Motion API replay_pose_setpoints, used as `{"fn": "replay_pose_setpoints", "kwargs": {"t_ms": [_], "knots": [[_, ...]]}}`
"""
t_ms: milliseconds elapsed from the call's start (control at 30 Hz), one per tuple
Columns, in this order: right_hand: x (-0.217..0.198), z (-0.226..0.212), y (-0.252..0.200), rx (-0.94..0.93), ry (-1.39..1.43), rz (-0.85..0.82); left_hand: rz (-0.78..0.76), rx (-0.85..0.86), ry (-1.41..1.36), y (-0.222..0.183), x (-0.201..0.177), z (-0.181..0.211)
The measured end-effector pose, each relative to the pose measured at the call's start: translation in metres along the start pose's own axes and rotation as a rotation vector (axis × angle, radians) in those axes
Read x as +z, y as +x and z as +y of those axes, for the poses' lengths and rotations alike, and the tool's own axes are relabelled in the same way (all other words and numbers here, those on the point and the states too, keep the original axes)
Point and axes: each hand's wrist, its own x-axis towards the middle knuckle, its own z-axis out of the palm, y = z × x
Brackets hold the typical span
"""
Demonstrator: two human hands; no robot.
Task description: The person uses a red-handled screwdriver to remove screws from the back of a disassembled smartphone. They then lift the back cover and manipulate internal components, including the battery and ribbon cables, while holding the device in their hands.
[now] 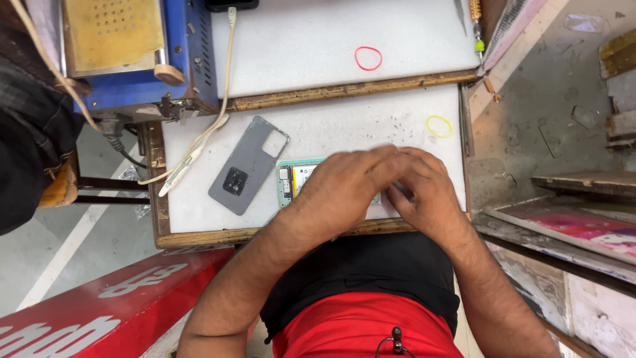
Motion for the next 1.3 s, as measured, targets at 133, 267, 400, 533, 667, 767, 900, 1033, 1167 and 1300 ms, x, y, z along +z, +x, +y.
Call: {"fn": "replay_pose_setpoints", "kwargs": {"t_ms": [133,267,400,533,667,767,900,1033,1167,1300], "knots": [[0.0,-0.001,-0.003,0.02,0.001,0.008,0.0,-0.046,0.314,0.0,0.005,0.001],[0.0,-0.001,0.001,-0.004,0.0,0.006,-0.053,-0.035,0.1,0.002,0.003,-0.002],[-0.001,0.0,-0.003,-0.002,0.025,0.0,-0.127,-0.172,0.355,0.0,0.009,0.001],[-0.002,-0.001,0.001,-0.006,-0.011,-0.008,-0.03,-0.06,0.18,0.0,0.003,0.0],[0.001,-0.001,-0.004,-0.009,0.003,0.016,-0.079,-0.141,0.279,0.001,0.006,0.001],[0.002,-0.001,0.005,-0.047,-0.003,0.027,-0.016,-0.053,0.123,0.0,-0.002,-0.001],[-0.001,-0.003,-0.003,-0.005,0.005,0.014,0.092,-0.01,0.36,-0.003,0.005,0.001],[-0.004,-0.007,0.006,-0.036,-0.032,-0.004,0.241,-0.096,0.244,-0.006,0.001,-0.005],[-0.006,-0.013,0.003,-0.053,-0.097,0.032,0.363,-0.137,0.188,-0.027,0.001,-0.008],[-0.011,-0.022,0.013,-0.113,-0.198,-0.015,0.434,-0.232,0.163,-0.059,-0.003,-0.018]]}}
